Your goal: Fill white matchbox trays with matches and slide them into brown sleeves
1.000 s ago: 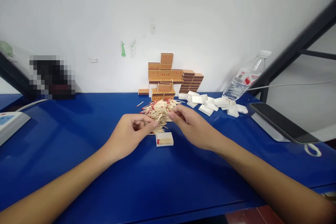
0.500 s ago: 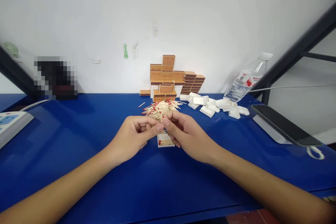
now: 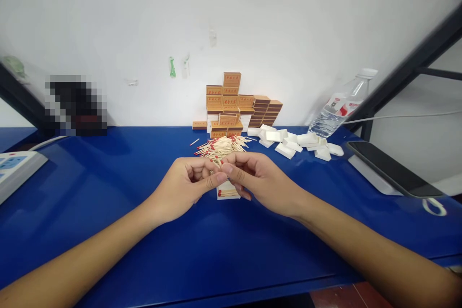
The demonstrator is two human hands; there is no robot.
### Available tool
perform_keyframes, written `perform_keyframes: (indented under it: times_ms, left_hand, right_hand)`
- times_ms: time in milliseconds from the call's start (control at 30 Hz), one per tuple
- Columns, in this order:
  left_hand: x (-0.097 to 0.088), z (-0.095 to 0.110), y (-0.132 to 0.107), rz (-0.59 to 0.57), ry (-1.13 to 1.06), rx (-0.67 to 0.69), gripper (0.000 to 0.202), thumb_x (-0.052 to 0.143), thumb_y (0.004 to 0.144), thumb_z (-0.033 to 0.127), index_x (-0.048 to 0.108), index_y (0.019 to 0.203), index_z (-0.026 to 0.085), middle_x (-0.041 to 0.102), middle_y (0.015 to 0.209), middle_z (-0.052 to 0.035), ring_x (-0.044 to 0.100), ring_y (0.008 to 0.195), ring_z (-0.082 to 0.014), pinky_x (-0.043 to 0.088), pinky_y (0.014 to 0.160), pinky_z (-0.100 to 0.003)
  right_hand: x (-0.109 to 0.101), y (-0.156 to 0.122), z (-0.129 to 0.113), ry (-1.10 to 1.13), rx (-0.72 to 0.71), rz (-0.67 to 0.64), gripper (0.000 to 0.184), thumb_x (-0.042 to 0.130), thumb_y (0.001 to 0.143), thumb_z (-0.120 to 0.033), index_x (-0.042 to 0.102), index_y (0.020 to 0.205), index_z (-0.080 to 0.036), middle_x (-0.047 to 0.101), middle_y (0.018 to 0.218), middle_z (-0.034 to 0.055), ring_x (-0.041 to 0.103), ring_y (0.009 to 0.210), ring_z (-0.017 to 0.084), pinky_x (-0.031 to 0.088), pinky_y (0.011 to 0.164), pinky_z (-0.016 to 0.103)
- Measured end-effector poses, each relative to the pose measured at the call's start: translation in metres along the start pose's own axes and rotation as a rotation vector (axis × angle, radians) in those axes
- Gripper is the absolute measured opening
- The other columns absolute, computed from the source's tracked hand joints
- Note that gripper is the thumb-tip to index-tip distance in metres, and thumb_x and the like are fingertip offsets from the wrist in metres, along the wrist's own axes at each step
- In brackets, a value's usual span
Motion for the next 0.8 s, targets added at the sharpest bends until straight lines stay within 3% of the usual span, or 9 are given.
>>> perform_keyframes:
  times_ms: [100, 167, 267, 367, 600, 800]
  left_hand:
    - [-0.005, 0.009, -0.002, 0.076, 0.313, 0.087, 0.044, 0.070, 0.090, 0.061, 0.060, 0.081, 0.019, 0.042, 0.058, 0.0070, 0.038, 0.051, -0.0094, 0.031, 0.050, -0.024]
    - [-0.008, 0.015, -0.004, 0.075, 0.610, 0.151, 0.047, 0.073, 0.085, 0.064, 0.062, 0.092, 0.019, 0.045, 0.060, 0.0069, 0.041, 0.053, -0.0114, 0.032, 0.053, -0.026]
    - [-0.010, 0.018, -0.006, 0.011, 0.869, 0.174, 0.066, 0.072, 0.080, 0.073, 0.061, 0.114, 0.019, 0.053, 0.066, 0.0049, 0.048, 0.056, -0.0159, 0.032, 0.055, -0.028]
    - [-0.007, 0.014, -0.007, -0.063, 0.916, 0.168, 0.064, 0.069, 0.083, 0.072, 0.063, 0.119, 0.019, 0.061, 0.073, 0.0010, 0.057, 0.062, -0.0197, 0.034, 0.056, -0.030]
    - [0.002, 0.005, -0.010, -0.140, 0.920, 0.237, 0.049, 0.069, 0.092, 0.050, 0.063, 0.131, 0.021, 0.075, 0.096, -0.0041, 0.070, 0.079, -0.0242, 0.045, 0.065, -0.033]
    - [0.001, 0.003, -0.008, -0.174, 0.901, 0.223, 0.036, 0.066, 0.095, 0.048, 0.070, 0.119, 0.022, 0.078, 0.109, -0.0057, 0.074, 0.093, -0.0266, 0.052, 0.074, -0.036]
  right_hand:
    - [-0.011, 0.000, -0.002, -0.177, -0.044, 0.051, 0.035, 0.054, 0.104, -0.052, 0.063, 0.092, -0.020, 0.053, 0.074, -0.0029, 0.044, 0.059, 0.010, 0.035, 0.055, 0.026]
    - [-0.021, -0.001, -0.004, -0.411, -0.083, 0.052, 0.028, 0.055, 0.104, -0.043, 0.063, 0.091, -0.020, 0.054, 0.075, -0.0023, 0.044, 0.064, 0.012, 0.035, 0.059, 0.027]
    - [-0.029, -0.005, -0.004, -0.751, -0.087, -0.072, 0.022, 0.057, 0.103, -0.034, 0.062, 0.087, -0.020, 0.055, 0.073, -0.0017, 0.045, 0.066, 0.013, 0.034, 0.063, 0.029]
    - [-0.027, -0.008, -0.002, -0.893, -0.055, -0.152, 0.019, 0.057, 0.103, -0.028, 0.061, 0.086, -0.019, 0.062, 0.080, 0.0001, 0.050, 0.071, 0.014, 0.035, 0.066, 0.029]
    - [-0.006, -0.010, 0.001, -1.017, -0.043, -0.182, 0.018, 0.052, 0.105, -0.025, 0.056, 0.089, -0.018, 0.066, 0.093, 0.0048, 0.057, 0.078, 0.016, 0.038, 0.069, 0.031]
    - [-0.005, -0.010, -0.004, -1.011, -0.050, -0.177, 0.019, 0.053, 0.105, -0.025, 0.058, 0.089, -0.018, 0.067, 0.096, 0.0057, 0.058, 0.079, 0.016, 0.039, 0.069, 0.030]
Point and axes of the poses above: each hand's wrist, its own y-axis towards the middle knuckle, its own x-axis out of the palm, z = x × y, the point moved 4 cm from there along y, towards the middle knuckle
